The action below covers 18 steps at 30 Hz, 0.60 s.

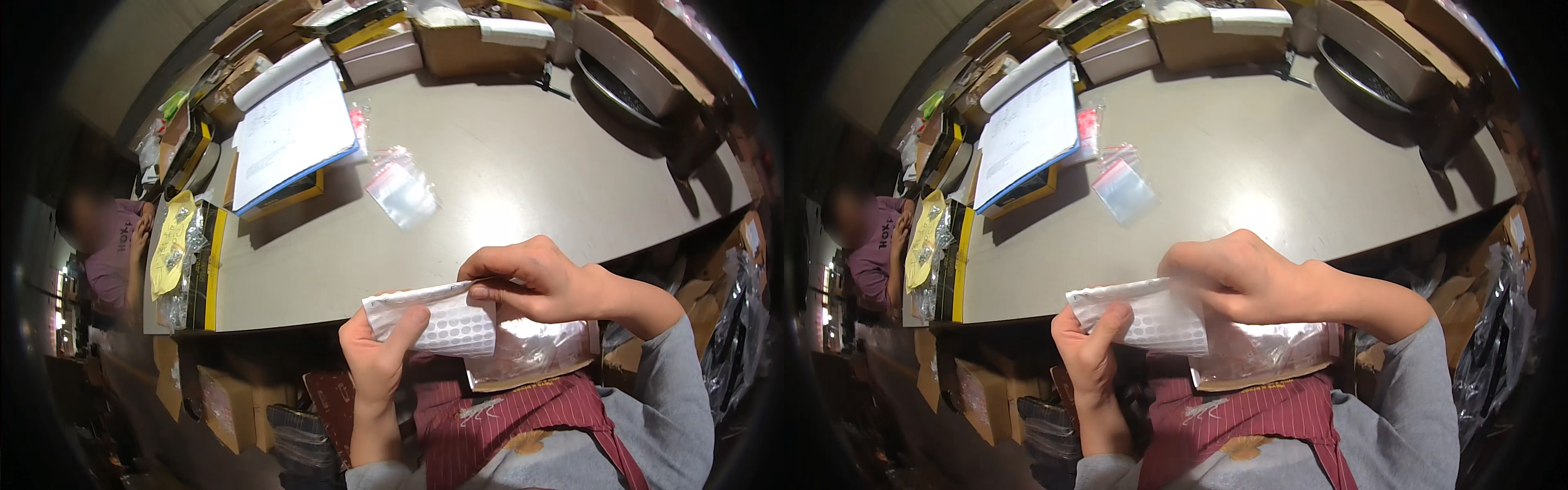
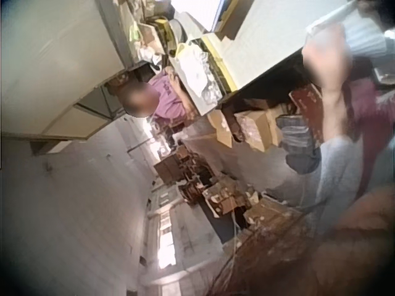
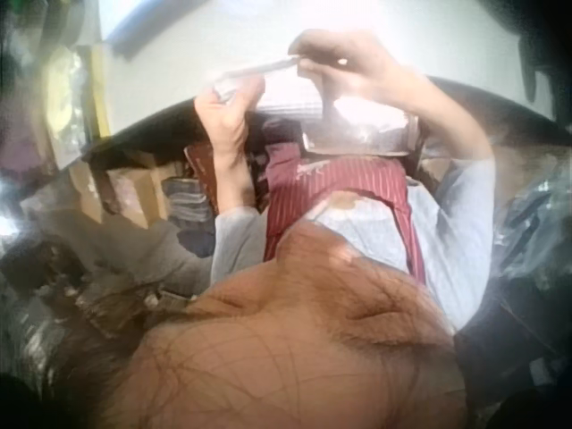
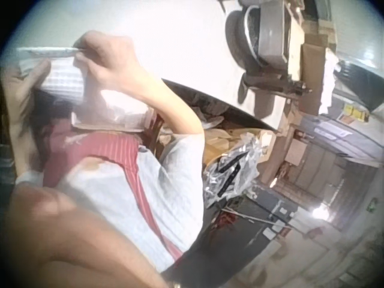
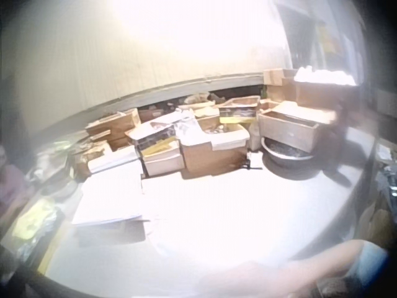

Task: The person places small items into clear plastic bags and seals them. They then affix small round stickers to the bags and place the finished packages into a cardboard box.

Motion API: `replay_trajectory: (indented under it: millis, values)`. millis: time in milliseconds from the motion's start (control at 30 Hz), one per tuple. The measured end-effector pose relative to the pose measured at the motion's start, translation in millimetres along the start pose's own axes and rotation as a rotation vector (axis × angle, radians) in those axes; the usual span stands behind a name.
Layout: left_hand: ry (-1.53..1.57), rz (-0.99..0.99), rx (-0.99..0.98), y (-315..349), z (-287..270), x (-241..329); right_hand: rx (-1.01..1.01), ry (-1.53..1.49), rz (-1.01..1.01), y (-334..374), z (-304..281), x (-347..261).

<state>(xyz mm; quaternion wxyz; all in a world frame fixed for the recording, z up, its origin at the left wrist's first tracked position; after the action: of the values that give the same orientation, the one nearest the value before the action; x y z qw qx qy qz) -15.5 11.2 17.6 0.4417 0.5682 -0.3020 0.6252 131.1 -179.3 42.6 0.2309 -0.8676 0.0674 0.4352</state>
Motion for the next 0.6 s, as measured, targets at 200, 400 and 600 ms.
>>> replay_trajectory:
  millis: [200,400,600]
  values:
    - [-0.189,0.158,0.138,-18,0,-11,0.013,0.389,-0.233,-32,-5,-1]
    - [-0.228,0.154,0.141,-31,-9,-14,0.007,0.702,-0.393,-51,8,10]
    - [-0.115,0.077,0.13,-40,-16,-8,-0.07,0.705,-0.437,-71,0,17]
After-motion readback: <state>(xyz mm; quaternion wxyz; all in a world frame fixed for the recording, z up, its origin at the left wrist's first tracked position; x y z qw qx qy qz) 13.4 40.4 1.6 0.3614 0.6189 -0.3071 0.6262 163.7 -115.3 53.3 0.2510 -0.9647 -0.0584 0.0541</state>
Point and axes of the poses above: each hand's wrist, its own y-axis away from the middle knuckle, its own z-axis out of the palm, x = y × z, the point moved 1 cm from there along -y, towards the middle knuckle, and after that the axes turned 9 degrees about -z, right-handed, at the moved point
